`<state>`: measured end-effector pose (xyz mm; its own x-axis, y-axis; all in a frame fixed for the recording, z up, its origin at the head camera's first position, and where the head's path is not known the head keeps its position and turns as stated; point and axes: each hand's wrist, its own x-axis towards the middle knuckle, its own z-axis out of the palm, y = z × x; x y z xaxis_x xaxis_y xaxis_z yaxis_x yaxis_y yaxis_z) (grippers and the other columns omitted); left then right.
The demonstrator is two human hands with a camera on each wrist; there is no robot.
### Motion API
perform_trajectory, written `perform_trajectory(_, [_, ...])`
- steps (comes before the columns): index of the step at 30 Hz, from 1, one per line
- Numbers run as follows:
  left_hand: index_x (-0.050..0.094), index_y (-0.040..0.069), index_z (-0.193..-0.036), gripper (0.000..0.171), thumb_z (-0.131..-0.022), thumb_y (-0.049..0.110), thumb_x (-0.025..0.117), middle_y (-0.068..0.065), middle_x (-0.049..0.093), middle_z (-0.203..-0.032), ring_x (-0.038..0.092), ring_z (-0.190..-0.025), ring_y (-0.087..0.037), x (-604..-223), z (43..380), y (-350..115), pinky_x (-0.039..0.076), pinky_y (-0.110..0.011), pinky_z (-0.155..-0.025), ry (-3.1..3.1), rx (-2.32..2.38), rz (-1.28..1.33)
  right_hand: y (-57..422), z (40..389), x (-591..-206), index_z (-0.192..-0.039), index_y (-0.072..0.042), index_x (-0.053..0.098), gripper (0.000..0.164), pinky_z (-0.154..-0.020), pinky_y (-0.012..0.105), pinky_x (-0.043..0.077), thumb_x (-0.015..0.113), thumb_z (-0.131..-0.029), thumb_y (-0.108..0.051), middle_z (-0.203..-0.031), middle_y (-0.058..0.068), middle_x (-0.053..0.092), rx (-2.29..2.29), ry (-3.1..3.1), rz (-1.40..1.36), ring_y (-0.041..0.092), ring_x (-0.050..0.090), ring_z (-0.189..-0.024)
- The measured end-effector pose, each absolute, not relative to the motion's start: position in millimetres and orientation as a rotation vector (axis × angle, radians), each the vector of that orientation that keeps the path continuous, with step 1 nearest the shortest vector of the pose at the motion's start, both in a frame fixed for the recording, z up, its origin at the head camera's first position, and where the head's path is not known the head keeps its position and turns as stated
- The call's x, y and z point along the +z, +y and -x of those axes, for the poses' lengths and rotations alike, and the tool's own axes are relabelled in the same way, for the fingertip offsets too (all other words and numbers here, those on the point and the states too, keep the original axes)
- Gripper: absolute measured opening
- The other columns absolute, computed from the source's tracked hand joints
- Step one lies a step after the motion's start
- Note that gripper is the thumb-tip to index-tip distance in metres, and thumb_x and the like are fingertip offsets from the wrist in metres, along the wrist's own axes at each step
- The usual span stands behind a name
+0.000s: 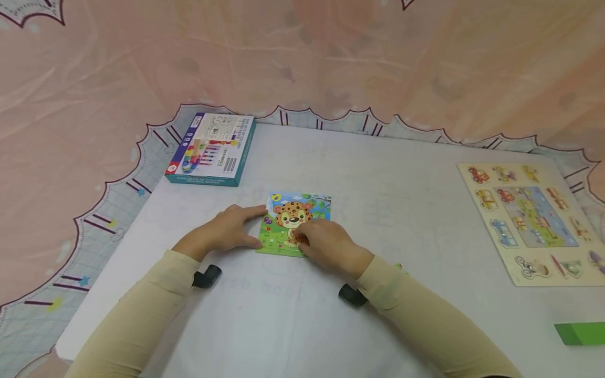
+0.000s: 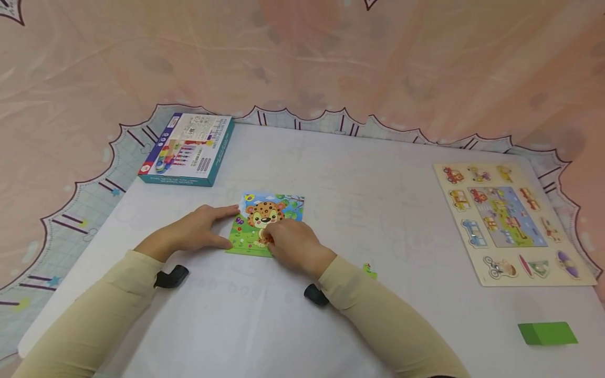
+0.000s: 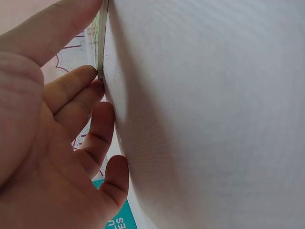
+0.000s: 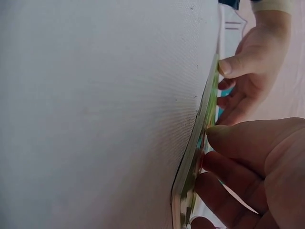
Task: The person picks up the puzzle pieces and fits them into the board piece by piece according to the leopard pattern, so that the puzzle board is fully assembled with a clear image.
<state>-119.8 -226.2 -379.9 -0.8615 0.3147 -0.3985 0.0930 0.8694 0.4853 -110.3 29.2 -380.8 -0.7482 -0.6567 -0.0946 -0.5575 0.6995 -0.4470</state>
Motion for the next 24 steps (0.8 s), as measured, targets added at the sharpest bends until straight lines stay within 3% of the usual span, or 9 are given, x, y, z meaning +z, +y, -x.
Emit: perform_trajectory(24, [0.039, 0.019, -0.156, 0.087, -0.082, 0.034, 0.083, -0.019, 0.045, -0.149, 0.043, -0.125, -0.036, -377, 118, -225, 0.039, -0.059, -0.102, 2.569, 0.627, -0.303, 65, 112, -356, -0.129, -0.009, 0.066, 0.039, -0.099, 0.043, 0.047, 0.07, -0.092, -0.021, -0.127, 0.004, 0.066, -0.635, 2.61, 1.023, 0.027, 0.058, -0.12])
